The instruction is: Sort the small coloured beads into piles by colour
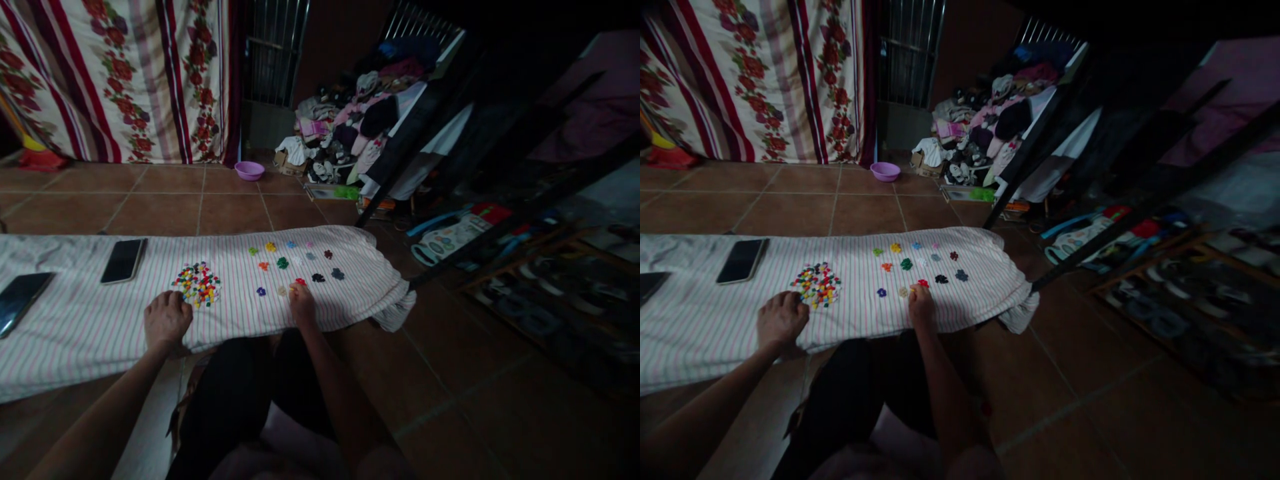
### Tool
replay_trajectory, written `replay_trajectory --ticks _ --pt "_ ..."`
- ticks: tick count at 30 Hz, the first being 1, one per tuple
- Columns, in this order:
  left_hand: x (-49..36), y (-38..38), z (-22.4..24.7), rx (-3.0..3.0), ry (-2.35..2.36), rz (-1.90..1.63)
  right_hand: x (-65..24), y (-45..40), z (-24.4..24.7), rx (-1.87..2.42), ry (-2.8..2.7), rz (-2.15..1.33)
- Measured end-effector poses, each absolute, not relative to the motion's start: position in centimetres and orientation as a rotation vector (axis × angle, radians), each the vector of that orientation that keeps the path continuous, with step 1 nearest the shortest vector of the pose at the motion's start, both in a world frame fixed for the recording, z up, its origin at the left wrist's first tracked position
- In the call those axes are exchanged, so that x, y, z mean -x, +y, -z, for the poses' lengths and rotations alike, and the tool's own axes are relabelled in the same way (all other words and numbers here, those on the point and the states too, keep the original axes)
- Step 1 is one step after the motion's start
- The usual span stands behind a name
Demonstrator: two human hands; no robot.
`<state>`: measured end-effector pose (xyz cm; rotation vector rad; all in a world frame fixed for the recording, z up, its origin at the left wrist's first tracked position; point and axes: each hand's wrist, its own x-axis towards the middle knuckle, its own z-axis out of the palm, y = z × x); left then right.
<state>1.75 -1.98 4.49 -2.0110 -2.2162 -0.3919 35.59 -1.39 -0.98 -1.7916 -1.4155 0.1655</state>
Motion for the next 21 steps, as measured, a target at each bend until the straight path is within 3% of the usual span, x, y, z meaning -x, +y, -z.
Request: replay_trajectory --ticks 21 --pt "-1.67 -1.92 -4.38 2.032 -2.202 0.398 -35.78 -1.62 0.37 1.829 -1.375 -0.287"
